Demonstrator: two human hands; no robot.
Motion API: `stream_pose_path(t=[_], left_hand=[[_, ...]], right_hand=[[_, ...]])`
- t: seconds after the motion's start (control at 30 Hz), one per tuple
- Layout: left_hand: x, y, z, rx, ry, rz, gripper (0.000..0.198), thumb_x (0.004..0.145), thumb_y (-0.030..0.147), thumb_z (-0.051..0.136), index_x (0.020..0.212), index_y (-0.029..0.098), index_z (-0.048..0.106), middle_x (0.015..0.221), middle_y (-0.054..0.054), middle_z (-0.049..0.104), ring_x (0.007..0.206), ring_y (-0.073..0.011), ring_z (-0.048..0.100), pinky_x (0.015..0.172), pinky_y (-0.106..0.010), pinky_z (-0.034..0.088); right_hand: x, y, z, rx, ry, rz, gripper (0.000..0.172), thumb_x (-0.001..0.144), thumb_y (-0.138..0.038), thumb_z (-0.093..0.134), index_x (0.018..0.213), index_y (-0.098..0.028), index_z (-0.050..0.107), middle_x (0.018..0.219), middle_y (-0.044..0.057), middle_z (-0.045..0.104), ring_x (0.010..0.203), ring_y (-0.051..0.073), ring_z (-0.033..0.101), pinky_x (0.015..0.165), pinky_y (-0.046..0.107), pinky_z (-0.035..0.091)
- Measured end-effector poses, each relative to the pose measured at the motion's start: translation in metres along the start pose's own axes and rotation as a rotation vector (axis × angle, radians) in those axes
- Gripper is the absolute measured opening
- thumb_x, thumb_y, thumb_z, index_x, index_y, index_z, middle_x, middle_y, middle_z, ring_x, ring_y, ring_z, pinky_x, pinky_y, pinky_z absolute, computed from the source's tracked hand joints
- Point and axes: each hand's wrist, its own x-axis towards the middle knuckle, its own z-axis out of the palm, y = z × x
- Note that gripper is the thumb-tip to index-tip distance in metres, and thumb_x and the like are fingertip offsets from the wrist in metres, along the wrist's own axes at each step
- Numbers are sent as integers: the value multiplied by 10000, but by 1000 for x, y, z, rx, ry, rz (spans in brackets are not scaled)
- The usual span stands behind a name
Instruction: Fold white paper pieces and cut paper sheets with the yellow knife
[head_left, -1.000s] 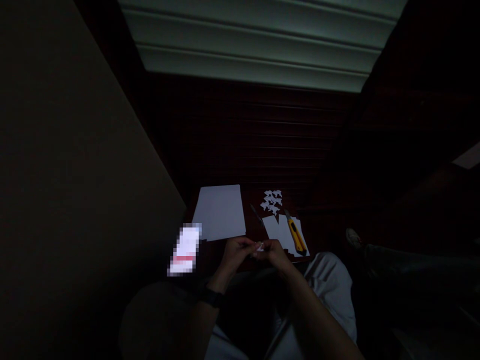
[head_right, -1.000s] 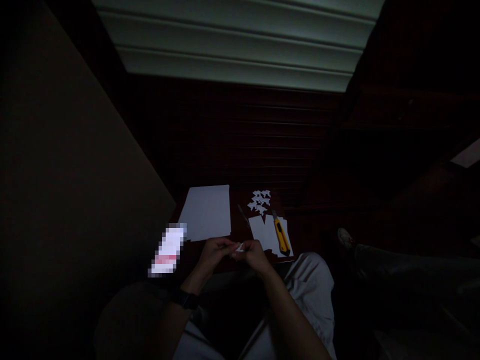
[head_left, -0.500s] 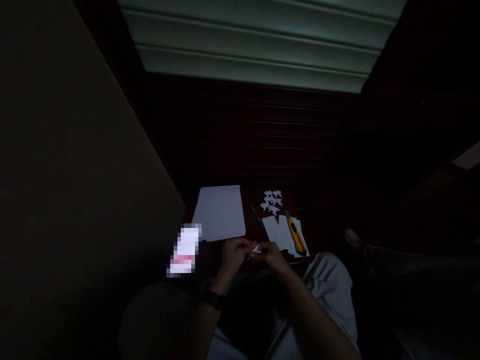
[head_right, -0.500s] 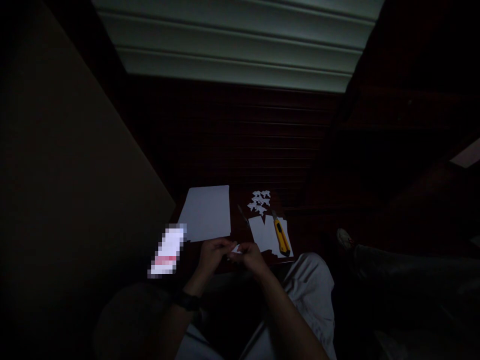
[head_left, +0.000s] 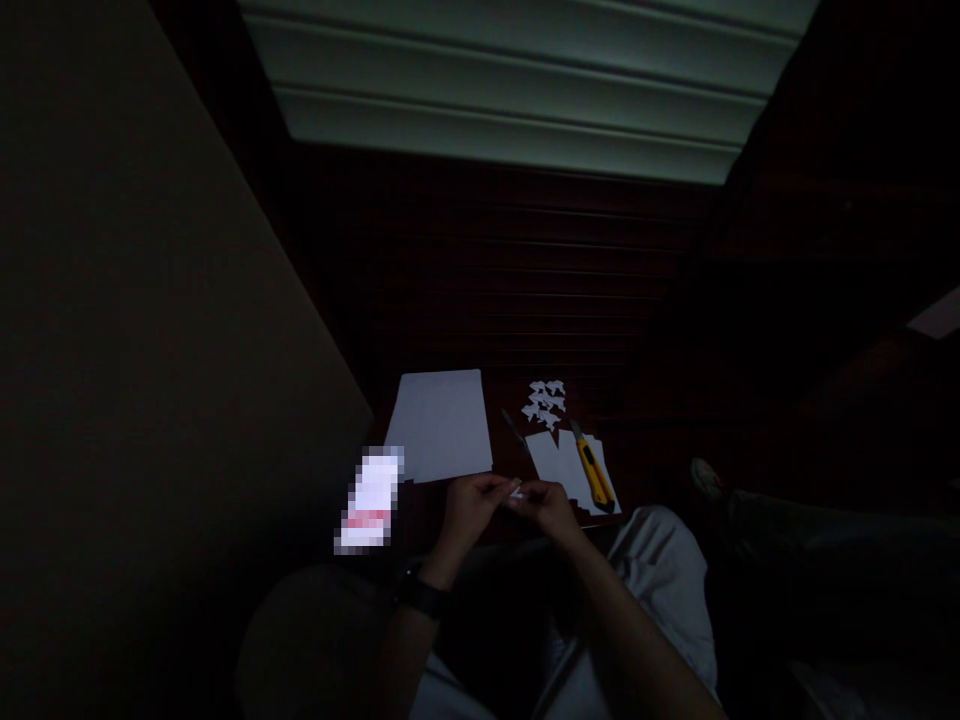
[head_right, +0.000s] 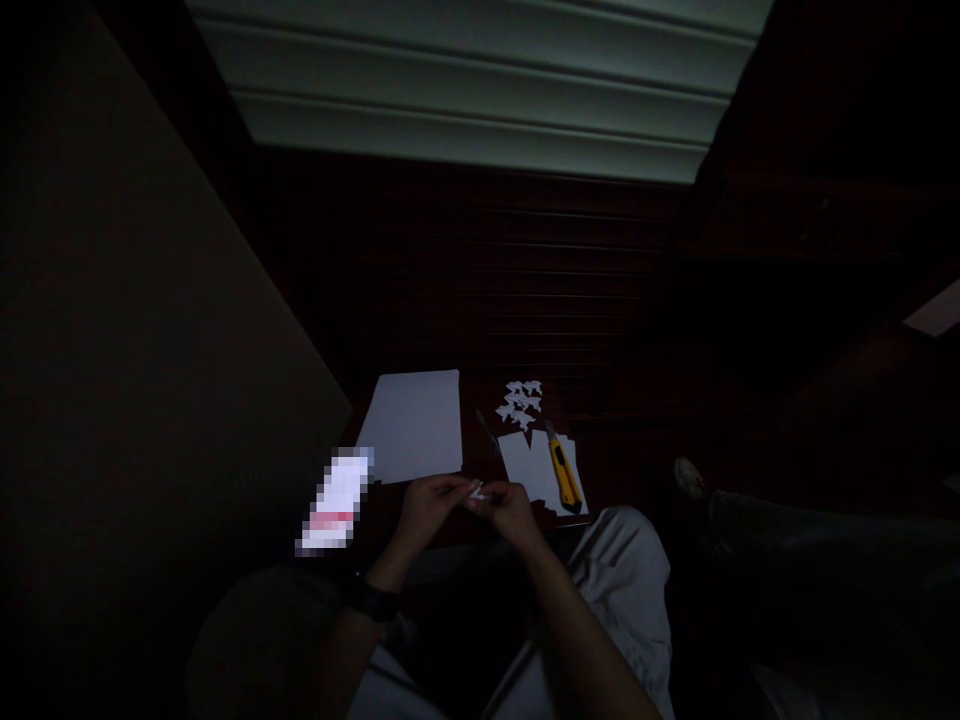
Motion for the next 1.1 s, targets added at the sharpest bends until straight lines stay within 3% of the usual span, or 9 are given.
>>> stream_pose_path(t=[0.17,0.3,0.4,0.53,0.73,1.1], left_hand=[[-2,-3,2,-132,17,-36,411,624,350,691,986,157,658,874,-86,700,820,-217,645,749,-312,496],[-6,-9,1,-160,-52,-77,310,624,358,688,847,143,697,845,-88,706,803,-224,647,740,-313,497],[-7,-14,0,-187,-86,-99,276,653,361,664,824,149,706,826,-78,710,781,-219,648,713,-293,496],[-5,-21,4,-253,-14,-135,285,664,350,662,841,129,698,762,-83,709,698,-200,650,644,-276,502],[-5,-29,10,-378,100,-213,317,633,354,693,827,104,684,765,-111,704,650,-185,651,568,-254,504],[-6,-32,17,-365,153,-215,299,600,359,711,752,104,680,737,-98,704,648,-192,654,621,-301,524]], right_hand=[[1,2,-3,39,71,9,220,562,-322,728,558,-134,614,532,-13,565,506,101,473,511,218,353],[2,1,-5,119,156,63,252,555,-356,735,564,-140,605,542,-6,576,504,112,485,506,225,361],[1,-3,-8,104,125,61,266,584,-385,720,634,-133,650,576,13,605,524,124,506,515,230,368],[-1,-8,-9,61,-2,45,322,683,-440,635,745,-129,690,600,27,617,520,118,503,490,220,351],[1,-4,-6,74,90,68,372,679,-459,630,859,-138,685,571,11,601,493,107,494,472,212,355],[8,9,6,75,237,58,258,575,-360,699,654,-120,643,565,31,618,492,122,517,483,229,391]])
